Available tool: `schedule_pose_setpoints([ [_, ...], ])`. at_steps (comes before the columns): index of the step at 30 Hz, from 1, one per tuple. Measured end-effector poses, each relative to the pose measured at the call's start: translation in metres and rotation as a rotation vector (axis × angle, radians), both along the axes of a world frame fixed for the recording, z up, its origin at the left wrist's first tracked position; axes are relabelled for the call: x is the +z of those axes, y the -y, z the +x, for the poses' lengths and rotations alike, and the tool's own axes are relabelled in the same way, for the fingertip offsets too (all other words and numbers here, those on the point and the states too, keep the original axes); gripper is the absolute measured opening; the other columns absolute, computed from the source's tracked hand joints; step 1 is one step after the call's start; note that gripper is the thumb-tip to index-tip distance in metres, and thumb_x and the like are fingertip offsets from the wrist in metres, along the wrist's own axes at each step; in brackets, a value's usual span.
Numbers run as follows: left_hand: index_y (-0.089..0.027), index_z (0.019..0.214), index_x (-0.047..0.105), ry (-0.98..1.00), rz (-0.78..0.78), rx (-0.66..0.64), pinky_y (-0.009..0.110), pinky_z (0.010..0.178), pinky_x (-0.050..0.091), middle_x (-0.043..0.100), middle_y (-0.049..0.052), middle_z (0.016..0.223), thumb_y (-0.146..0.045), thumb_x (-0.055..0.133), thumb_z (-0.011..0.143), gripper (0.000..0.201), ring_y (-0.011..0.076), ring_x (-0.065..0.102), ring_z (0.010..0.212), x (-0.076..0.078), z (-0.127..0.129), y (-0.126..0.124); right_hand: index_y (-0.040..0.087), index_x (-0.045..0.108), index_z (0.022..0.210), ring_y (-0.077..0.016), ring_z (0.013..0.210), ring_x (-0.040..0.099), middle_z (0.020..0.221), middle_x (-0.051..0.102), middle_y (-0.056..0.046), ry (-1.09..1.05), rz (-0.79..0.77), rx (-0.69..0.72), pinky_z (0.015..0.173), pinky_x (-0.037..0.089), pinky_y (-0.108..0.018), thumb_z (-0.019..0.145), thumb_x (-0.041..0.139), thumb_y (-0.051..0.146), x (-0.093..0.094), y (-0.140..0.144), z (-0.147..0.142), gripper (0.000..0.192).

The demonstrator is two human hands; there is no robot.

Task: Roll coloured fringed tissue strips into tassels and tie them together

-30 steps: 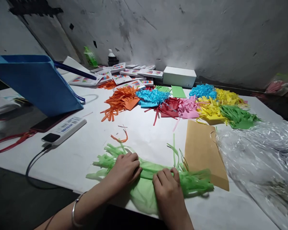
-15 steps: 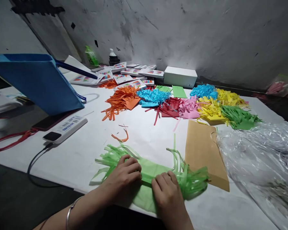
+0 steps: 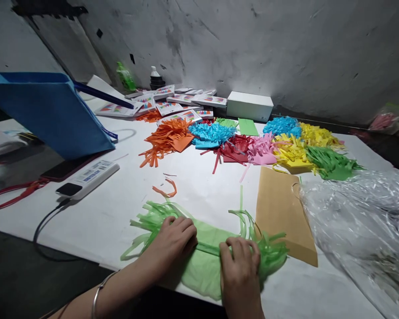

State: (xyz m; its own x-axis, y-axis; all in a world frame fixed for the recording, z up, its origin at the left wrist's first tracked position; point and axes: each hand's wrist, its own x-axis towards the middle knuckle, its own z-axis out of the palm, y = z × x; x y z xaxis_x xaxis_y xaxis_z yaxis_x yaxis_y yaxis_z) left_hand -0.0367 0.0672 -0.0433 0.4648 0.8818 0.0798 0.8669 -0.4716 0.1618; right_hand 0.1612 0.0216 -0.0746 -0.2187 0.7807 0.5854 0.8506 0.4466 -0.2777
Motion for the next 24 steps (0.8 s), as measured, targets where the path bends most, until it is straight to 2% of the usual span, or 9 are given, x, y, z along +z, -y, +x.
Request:
schedule_pose_setpoints([
  [3,-0.019,0.081,0.063,0.069,0.049,-0.026,0.043,0.086,0.035,0.066,0.002,0.088,-0.015,0.064,0.091,0.011,0.0221,0.057,0.086,-0.004,-0.004,0.0,0.02,0.064,0.093,-0.0203,0.088,0.057,0.085,0.066,-0.003,0.023,0.014,0.142,0.095,0.032,-0.042,0.099,0.045,0.015,0.0,-0.003,-0.004,0.021],
  [6,-0.022,0.085,0.063,0.149,0.176,-0.146,0.047,0.099,0.03,0.067,0.0,0.098,-0.019,0.073,0.087,0.01,0.0221,0.056,0.096,-0.012,-0.009,-0.001,0.02,0.061,0.082,-0.0174,0.077,0.054,0.074,0.061,0.0,0.008,-0.012,0.15,0.091,0.032,-0.039,0.099,0.044,0.013,0.0,-0.006,-0.006,0.026],
  [8,-0.023,0.085,0.063,0.168,0.249,-0.231,0.048,0.105,0.025,0.067,0.0,0.102,-0.019,0.076,0.085,0.013,0.022,0.055,0.1,-0.016,-0.011,-0.002,0.021,0.06,0.079,-0.0171,0.075,0.053,0.072,0.06,0.0,-0.045,-0.028,0.134,0.09,0.03,-0.039,0.101,0.044,0.018,0.0,-0.008,-0.007,0.028],
  [12,-0.02,0.082,0.061,0.17,0.319,-0.312,0.045,0.107,0.026,0.066,-0.001,0.092,-0.019,0.069,0.09,0.012,0.0191,0.053,0.09,-0.02,-0.009,-0.005,0.022,0.063,0.088,-0.0184,0.078,0.053,0.079,0.062,-0.001,-0.018,-0.05,0.135,0.091,0.028,-0.04,0.103,0.042,0.027,0.002,-0.012,-0.017,0.026],
  [16,-0.018,0.082,0.058,0.128,0.314,-0.363,0.044,0.107,0.026,0.065,-0.001,0.09,-0.016,0.062,0.095,0.013,0.0183,0.053,0.089,-0.021,-0.007,-0.004,0.019,0.06,0.079,-0.0173,0.072,0.049,0.072,0.059,-0.002,0.037,0.01,0.187,0.088,0.032,-0.037,0.105,0.027,0.016,0.003,-0.015,-0.025,0.041],
  [20,-0.019,0.084,0.06,0.115,0.276,-0.35,0.043,0.103,0.028,0.064,-0.002,0.086,-0.017,0.065,0.093,0.011,0.0183,0.051,0.086,-0.021,-0.011,-0.002,0.018,0.063,0.087,-0.0164,0.074,0.051,0.073,0.061,-0.001,-0.008,0.033,0.259,0.093,0.034,-0.037,0.104,0.031,0.012,0.006,-0.007,-0.007,0.037],
  [24,-0.021,0.083,0.061,0.177,0.223,-0.313,0.041,0.096,0.031,0.064,-0.002,0.085,-0.022,0.065,0.094,0.012,0.0187,0.051,0.086,-0.017,-0.014,0.001,0.018,0.066,0.1,-0.0195,0.096,0.058,0.093,0.068,-0.004,0.006,0.026,0.275,0.109,0.029,-0.043,0.1,0.037,0.008,0.003,0.007,0.024,0.031],
])
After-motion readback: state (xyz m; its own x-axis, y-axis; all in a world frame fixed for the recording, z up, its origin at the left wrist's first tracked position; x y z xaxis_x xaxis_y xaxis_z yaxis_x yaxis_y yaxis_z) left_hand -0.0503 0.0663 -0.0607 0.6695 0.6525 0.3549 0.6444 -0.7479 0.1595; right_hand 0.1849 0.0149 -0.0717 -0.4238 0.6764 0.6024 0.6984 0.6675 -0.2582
